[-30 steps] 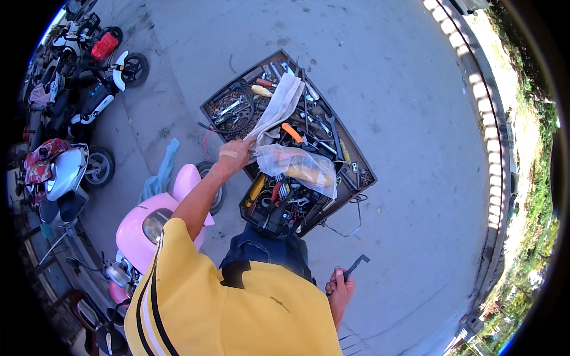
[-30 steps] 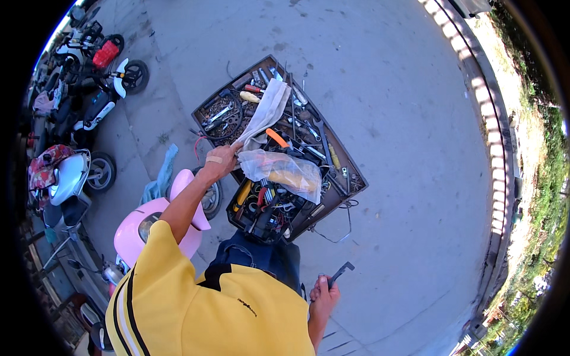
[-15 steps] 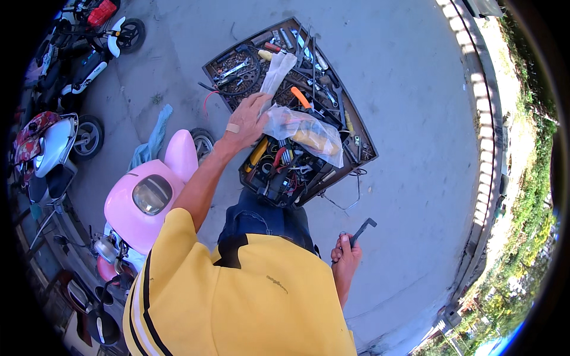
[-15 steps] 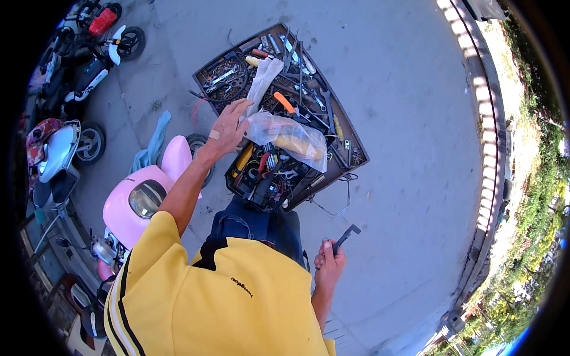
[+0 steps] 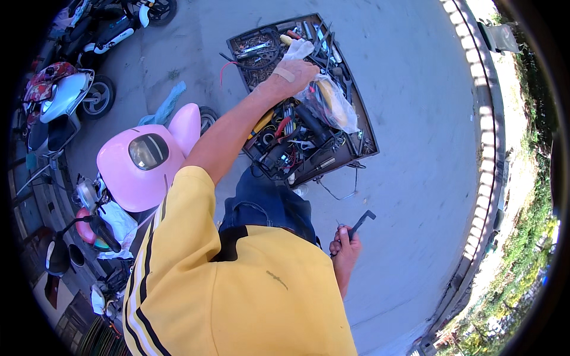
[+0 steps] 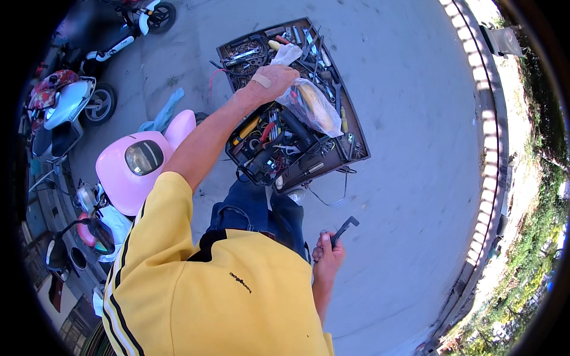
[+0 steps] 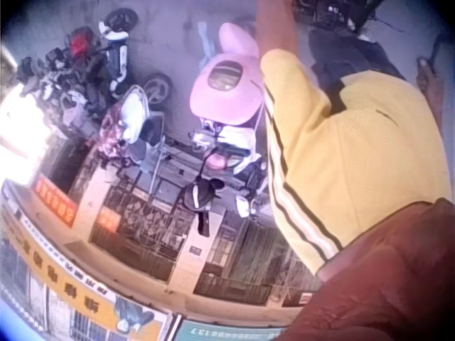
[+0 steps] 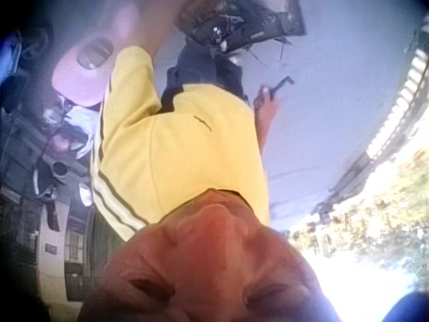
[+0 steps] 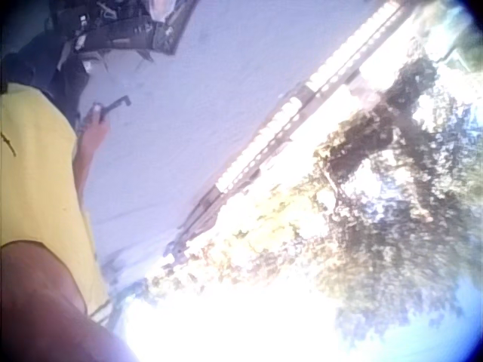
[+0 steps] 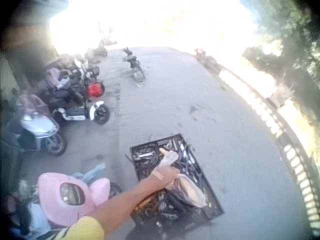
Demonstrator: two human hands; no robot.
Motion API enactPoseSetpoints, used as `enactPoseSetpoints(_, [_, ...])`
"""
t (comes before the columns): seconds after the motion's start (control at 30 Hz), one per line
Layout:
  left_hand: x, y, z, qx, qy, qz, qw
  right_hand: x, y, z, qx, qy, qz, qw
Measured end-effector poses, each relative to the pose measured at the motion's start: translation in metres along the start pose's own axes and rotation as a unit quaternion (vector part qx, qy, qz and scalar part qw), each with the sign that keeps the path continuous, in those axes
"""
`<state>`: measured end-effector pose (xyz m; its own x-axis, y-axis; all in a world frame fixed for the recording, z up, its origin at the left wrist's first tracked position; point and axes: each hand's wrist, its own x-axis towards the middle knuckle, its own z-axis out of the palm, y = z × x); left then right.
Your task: The person works on a scooter part clamped in a bench vise, using pliers and a wrench to adjust components. They walk to a tool cart to retrieve additional tools and return to continue the repair.
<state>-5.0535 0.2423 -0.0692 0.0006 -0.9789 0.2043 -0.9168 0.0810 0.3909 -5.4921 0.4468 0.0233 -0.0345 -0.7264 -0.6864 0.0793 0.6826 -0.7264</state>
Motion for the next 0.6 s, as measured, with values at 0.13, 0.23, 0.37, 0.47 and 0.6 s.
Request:
enactPoseSetpoints(0.13, [-0.005,0.029,-0.011,0.004,0.05,-0.03,0.998,0.006,-0.003,-0.044,0.003,-0.014,-0.013,1.0])
enactPoseSetpoints(0.23, [-0.039,0.053,-0.012,-0.018,0.11,-0.089,0.99,0.013,-0.003,-0.076,0.008,-0.009,-0.019,1.0])
enactPoseSetpoints(0.37, [-0.107,0.062,0.009,-0.021,0.125,-0.105,0.986,0.022,-0.002,-0.109,0.001,-0.027,-0.018,0.999])
enactPoseSetpoints(0.47, [-0.16,0.087,0.019,-0.012,0.151,-0.099,0.984,0.037,-0.004,-0.123,-0.027,-0.064,-0.01,0.998])
enactPoseSetpoints(0.6, [-0.186,0.132,0.029,0.008,0.159,-0.064,0.985,0.054,-0.016,-0.126,-0.067,-0.116,-0.011,0.991])
